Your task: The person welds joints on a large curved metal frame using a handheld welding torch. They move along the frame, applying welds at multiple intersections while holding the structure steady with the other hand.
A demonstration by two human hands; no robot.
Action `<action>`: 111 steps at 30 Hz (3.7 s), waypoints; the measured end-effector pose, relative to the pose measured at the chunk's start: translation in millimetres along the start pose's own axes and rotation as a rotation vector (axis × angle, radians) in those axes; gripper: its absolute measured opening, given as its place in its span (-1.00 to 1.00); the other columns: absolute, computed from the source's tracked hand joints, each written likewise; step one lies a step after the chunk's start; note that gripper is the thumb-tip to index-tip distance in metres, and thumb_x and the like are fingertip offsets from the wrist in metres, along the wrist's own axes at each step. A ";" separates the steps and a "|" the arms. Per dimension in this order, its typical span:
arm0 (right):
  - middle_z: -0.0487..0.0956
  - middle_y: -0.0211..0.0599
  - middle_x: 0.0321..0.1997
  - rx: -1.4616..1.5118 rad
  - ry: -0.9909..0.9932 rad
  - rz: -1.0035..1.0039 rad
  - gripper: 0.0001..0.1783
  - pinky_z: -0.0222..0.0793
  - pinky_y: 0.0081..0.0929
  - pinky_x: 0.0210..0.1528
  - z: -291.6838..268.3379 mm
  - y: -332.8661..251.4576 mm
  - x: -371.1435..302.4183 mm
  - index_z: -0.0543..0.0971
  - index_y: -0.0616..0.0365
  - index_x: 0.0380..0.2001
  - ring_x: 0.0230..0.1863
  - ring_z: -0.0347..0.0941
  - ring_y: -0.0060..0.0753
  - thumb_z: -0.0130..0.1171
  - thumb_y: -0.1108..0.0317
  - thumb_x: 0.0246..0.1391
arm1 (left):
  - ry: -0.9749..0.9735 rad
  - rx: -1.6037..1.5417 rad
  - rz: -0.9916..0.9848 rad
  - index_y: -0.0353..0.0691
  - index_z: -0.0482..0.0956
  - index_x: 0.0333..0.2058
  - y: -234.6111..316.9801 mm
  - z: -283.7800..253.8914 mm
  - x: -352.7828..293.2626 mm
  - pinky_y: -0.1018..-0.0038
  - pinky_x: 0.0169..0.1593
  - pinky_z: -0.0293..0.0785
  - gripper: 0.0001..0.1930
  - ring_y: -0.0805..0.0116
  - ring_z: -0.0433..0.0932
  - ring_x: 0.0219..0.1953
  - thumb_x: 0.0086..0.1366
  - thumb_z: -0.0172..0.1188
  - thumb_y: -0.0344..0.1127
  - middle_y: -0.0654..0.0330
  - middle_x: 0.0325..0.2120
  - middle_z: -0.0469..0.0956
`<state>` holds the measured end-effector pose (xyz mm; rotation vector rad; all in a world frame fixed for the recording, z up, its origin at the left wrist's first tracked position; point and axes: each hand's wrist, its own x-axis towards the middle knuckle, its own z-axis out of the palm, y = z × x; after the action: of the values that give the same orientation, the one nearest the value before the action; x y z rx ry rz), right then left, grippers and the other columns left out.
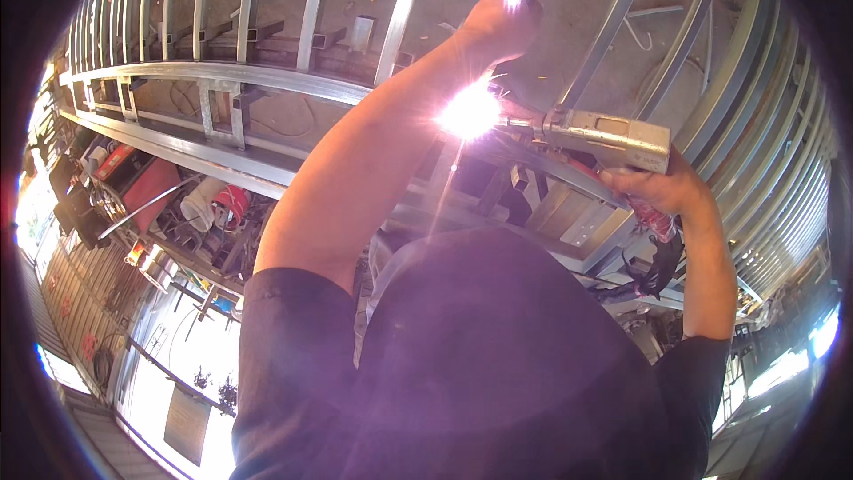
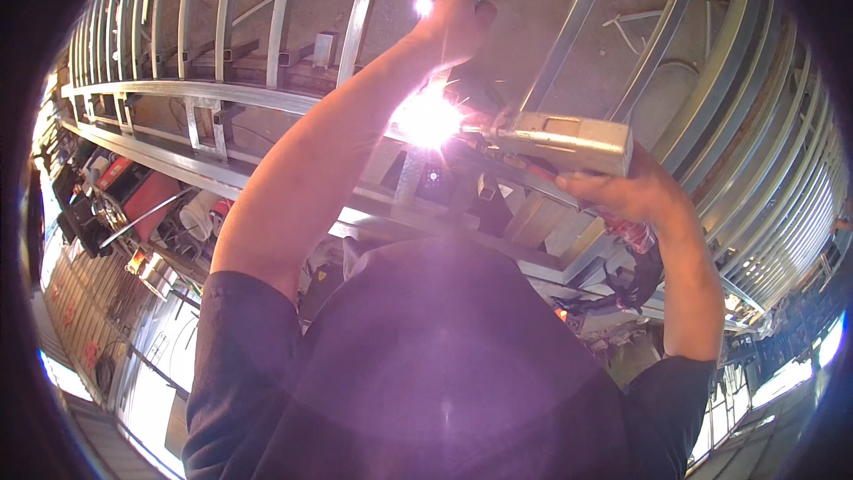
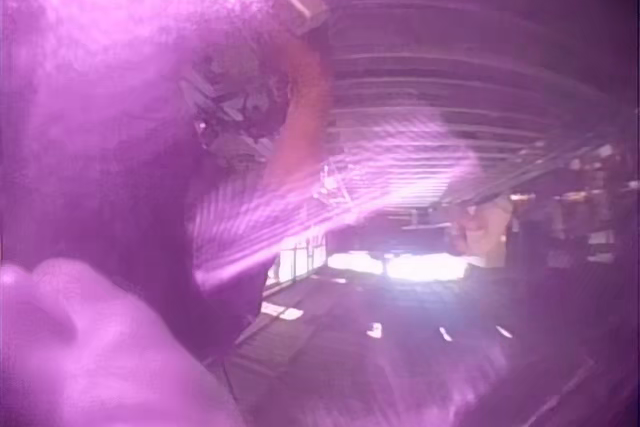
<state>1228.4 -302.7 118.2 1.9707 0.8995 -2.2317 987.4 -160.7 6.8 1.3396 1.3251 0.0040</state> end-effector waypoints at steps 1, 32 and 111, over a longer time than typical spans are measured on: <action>0.67 -0.17 0.09 0.012 0.001 0.027 -0.19 0.66 -0.32 -0.08 -0.4 -0.1 -1.4 0.53 0.21 0.29 -0.02 0.63 -0.34 0.62 0.19 0.00 | -0.035 -0.025 -0.032 -0.39 0.08 0.36 6.4 -2.7 -3.0 -0.04 0.06 0.57 -0.37 -0.27 0.68 -0.01 0.56 0.05 -0.11 -0.36 -0.07 0.62; 0.66 -0.34 -0.28 0.120 -0.036 -0.162 -0.38 0.54 -0.45 -0.31 -57.5 62.8 -41.1 0.60 0.27 0.16 -0.35 0.57 -0.48 0.56 0.29 0.05 | 0.099 0.112 0.081 -0.36 -0.04 0.48 34.0 112.5 8.8 -0.03 0.20 0.52 -0.23 -0.37 0.63 0.10 0.50 0.09 -0.10 -0.46 0.01 0.60; 0.69 -0.22 -0.14 0.184 0.069 -0.014 -0.30 0.63 -0.37 -0.28 -118.0 169.5 -98.8 0.58 0.27 0.19 -0.23 0.64 -0.40 0.62 0.29 -0.01 | 0.127 0.117 0.223 -0.28 -0.16 0.53 49.4 224.1 13.7 -0.06 0.19 0.51 -0.10 -0.40 0.62 0.07 0.49 0.17 -0.01 -0.42 0.01 0.57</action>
<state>1420.0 -426.5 138.4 2.1349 0.7399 -2.3455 1174.8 -286.1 -38.0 1.6038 1.2913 0.1689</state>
